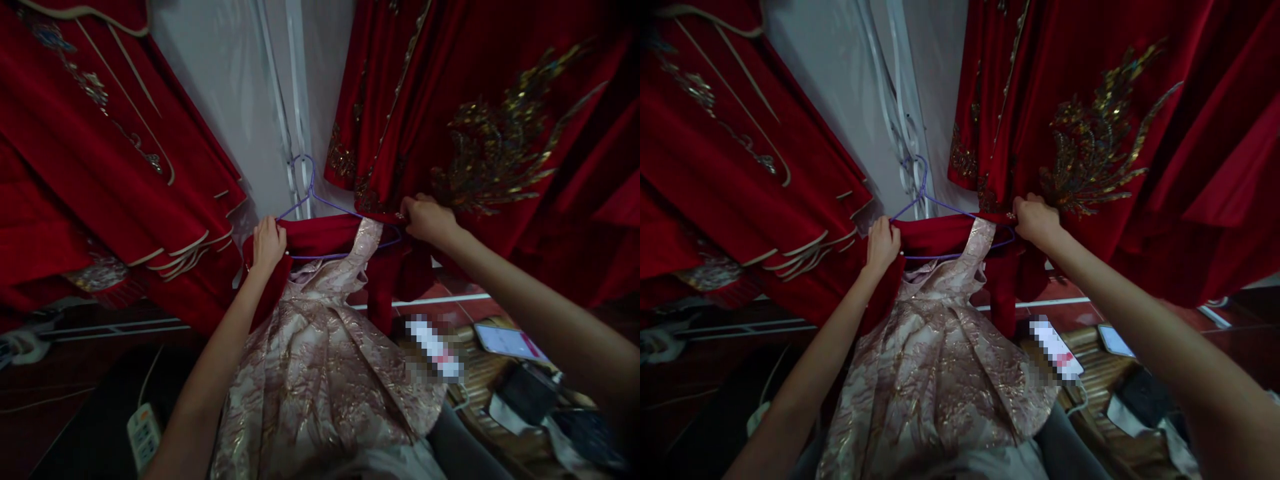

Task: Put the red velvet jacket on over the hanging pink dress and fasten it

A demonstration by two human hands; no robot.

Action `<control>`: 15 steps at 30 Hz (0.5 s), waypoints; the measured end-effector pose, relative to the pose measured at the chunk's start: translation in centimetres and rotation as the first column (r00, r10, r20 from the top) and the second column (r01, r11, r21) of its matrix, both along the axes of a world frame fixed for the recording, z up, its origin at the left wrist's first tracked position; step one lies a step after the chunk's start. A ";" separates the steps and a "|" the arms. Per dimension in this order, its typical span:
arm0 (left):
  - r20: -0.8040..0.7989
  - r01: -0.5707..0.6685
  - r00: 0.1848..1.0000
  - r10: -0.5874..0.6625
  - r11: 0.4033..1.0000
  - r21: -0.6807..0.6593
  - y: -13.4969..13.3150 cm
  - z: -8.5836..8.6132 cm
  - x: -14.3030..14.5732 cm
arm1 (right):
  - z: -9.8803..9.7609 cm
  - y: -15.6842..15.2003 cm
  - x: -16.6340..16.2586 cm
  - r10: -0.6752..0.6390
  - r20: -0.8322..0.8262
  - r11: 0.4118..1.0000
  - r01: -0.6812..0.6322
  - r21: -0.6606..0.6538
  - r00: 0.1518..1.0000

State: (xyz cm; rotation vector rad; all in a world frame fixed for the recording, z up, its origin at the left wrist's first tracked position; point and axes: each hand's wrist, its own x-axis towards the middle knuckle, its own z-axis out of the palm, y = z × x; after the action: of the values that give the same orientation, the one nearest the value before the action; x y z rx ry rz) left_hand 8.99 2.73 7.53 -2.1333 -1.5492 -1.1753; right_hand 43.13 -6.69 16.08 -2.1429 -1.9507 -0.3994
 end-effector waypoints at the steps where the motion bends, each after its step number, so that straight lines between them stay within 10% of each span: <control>1: 0.014 0.004 1.000 -0.004 1.000 0.003 0.0 0.0 0.0 | 0.1 0.2 0.4 0.045 -0.006 0.999 -0.045 -0.026 0.999; 15: 0.116 0.115 0.988 -0.106 0.990 -0.077 -1.7 0.1 -1.2 | -3.8 1.7 -1.5 0.332 -0.555 0.926 -0.376 0.037 0.763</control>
State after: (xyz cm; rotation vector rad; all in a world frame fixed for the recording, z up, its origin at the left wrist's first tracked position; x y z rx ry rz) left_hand 7.80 1.02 7.64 -2.2695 -1.5698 -1.3090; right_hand 41.60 -5.02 12.29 -1.6049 -1.9565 0.3416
